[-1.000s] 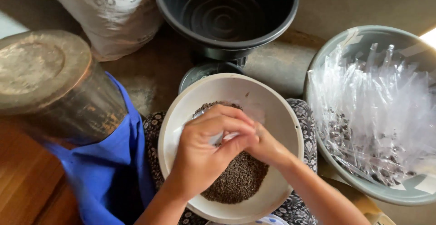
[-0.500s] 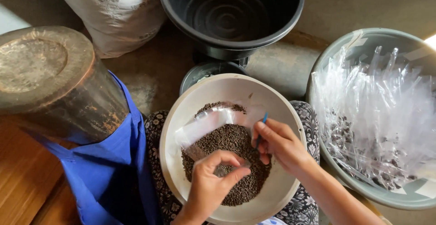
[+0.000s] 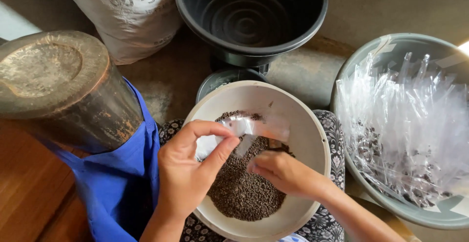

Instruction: Filling small plastic bags with dark pellets from a bowl and organizing them.

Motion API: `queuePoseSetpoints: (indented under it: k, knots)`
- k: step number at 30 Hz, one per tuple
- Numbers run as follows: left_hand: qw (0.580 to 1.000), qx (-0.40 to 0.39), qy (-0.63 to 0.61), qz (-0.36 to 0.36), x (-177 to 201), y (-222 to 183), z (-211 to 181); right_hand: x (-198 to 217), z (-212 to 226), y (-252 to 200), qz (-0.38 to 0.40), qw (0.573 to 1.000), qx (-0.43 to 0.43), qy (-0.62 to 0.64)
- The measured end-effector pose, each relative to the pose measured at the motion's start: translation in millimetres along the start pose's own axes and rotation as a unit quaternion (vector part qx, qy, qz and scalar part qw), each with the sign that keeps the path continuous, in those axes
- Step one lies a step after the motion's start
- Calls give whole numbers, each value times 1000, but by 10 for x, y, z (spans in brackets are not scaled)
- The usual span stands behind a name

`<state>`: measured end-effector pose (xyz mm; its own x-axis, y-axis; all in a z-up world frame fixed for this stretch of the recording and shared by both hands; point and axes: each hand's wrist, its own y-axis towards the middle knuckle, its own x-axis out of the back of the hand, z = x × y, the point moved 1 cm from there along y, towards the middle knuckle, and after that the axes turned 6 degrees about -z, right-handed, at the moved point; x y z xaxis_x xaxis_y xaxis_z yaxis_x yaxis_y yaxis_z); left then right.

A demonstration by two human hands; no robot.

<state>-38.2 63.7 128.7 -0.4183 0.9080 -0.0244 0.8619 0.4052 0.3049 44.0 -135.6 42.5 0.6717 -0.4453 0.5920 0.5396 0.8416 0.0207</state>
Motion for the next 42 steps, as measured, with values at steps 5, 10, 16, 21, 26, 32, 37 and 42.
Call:
queuePoseSetpoints:
  k: [5,10,16,21,26,32,37,42]
  knots:
    - [995,-18,59,76,-332,-10,61,91,406,61,-190,976,-10,107]
    - [956,149,-19,251,-346,-142,676,437,-149,18,-416,901,69,-105]
    - [947,-125,292,49,-329,56,1037,254,-247,-286,-377,901,42,212]
    - [986,-63,152,34,-455,-24,1079,46,237,-322,-80,981,58,168]
    - [990,-31,138,24,-572,-69,910,166,295,-356,-75,977,59,190]
    - [994,16,53,89,-735,-56,1034,223,116,-386,-184,949,59,251]
    - [982,-76,29,170,-941,-109,813,148,-428,-260,-346,885,-144,277]
    - [930,-296,208,65,-992,-86,1010,79,-631,-252,-381,769,-208,469]
